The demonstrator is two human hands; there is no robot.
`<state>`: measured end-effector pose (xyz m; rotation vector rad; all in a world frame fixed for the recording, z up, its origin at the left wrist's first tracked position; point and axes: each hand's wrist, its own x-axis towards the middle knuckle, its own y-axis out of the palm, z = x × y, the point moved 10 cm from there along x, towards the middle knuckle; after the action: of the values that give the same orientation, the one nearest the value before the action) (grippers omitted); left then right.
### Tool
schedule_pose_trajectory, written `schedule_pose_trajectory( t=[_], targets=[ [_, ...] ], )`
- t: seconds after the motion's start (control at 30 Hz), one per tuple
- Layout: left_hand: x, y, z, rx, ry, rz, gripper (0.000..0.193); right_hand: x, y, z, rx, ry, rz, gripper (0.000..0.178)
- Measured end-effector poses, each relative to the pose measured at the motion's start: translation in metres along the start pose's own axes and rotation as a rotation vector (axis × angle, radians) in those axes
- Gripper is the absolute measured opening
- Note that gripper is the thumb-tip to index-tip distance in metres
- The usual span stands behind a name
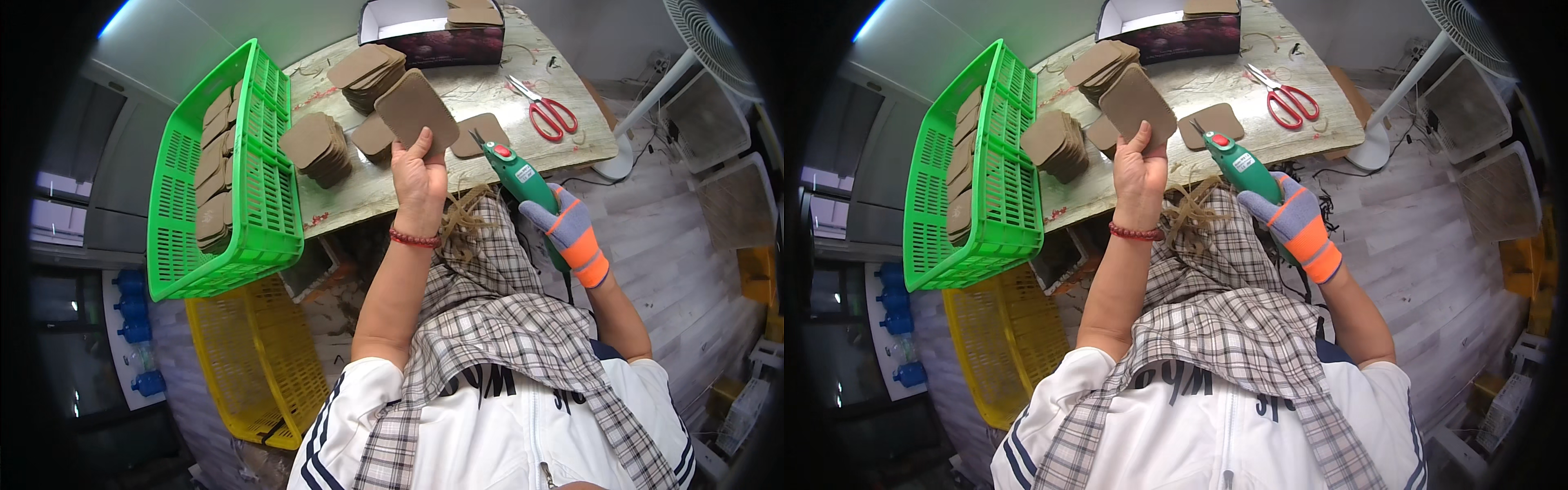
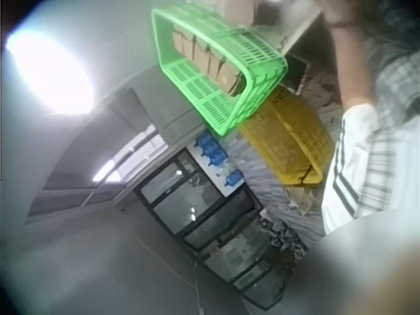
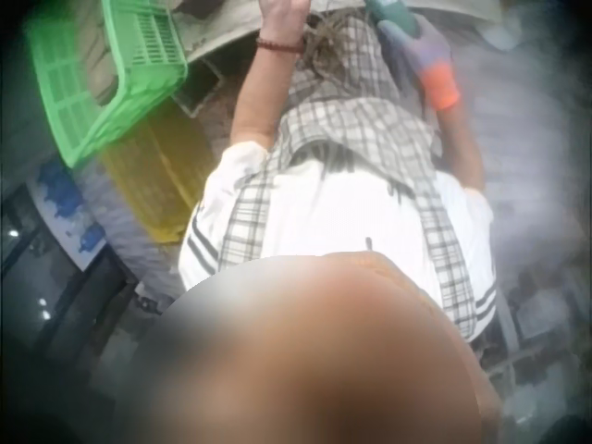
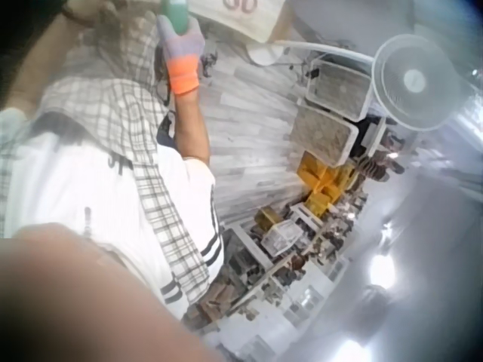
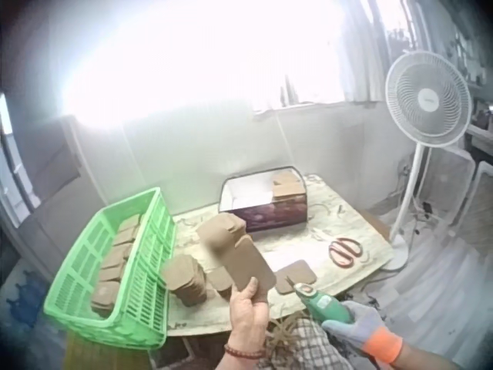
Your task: The person uses a rotary tool to smooth the edges of stacked brown cardboard pieces. They handle each piece individually, rotating it while applying the tool, then place the finished pieces into a box.
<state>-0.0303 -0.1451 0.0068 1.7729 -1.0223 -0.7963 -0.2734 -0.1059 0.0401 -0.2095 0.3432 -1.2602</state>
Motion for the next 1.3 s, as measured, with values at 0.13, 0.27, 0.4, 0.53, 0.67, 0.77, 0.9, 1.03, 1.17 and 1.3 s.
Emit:
schedule_pose_trajectory(
  t=[0.13, 0.27, 0.4, 0.53, 0.67, 0.77, 0.9, 1.03, 1.17, 1.3],
  targets=[
    [-0.002, 0.008, 0.016, -0.112, -0.062, 0.018, 0.036, -0.001, -0.002, -0.001, 0.054, 0.003, -0.001, 0.034],
    [-0.002, 0.008, 0.024, -0.105, -0.062, 0.029, 0.035, -0.003, -0.002, 0.001, 0.03, 0.008, 0.004, 0.033],
    [-0.004, 0.004, 0.03, -0.078, -0.061, 0.033, 0.034, -0.004, 0.0, 0.001, 0.09, 0.016, 0.006, 0.032],
    [-0.012, 0.003, 0.038, -0.051, -0.092, 0.022, 0.033, -0.003, -0.004, 0.004, 0.087, 0.006, -0.009, 0.031],
    [-0.02, -0.001, 0.044, 0.02, -0.11, 0.061, 0.034, -0.003, -0.004, 0.009, 0.149, 0.014, -0.008, 0.032],
    [-0.026, -0.004, 0.048, 0.071, -0.127, 0.078, 0.034, 0.001, -0.009, 0.009, 0.078, -0.008, -0.033, 0.034],
    [-0.034, -0.009, 0.051, 0.124, -0.137, 0.106, 0.033, 0.003, -0.015, 0.021, 0.0, -0.066, -0.063, 0.034],
    [-0.04, -0.014, 0.049, 0.22, -0.13, 0.107, 0.031, 0.006, -0.019, 0.021, 0.027, -0.062, -0.053, 0.033],
    [-0.04, -0.013, 0.036, 0.358, -0.112, 0.161, 0.03, 0.006, -0.024, 0.018, 0.071, -0.078, -0.012, 0.032],
    [-0.032, -0.013, 0.014, 0.55, -0.12, 0.245, 0.03, 0.001, -0.031, 0.016, -0.028, -0.001, 0.087, 0.033]
  ],
)
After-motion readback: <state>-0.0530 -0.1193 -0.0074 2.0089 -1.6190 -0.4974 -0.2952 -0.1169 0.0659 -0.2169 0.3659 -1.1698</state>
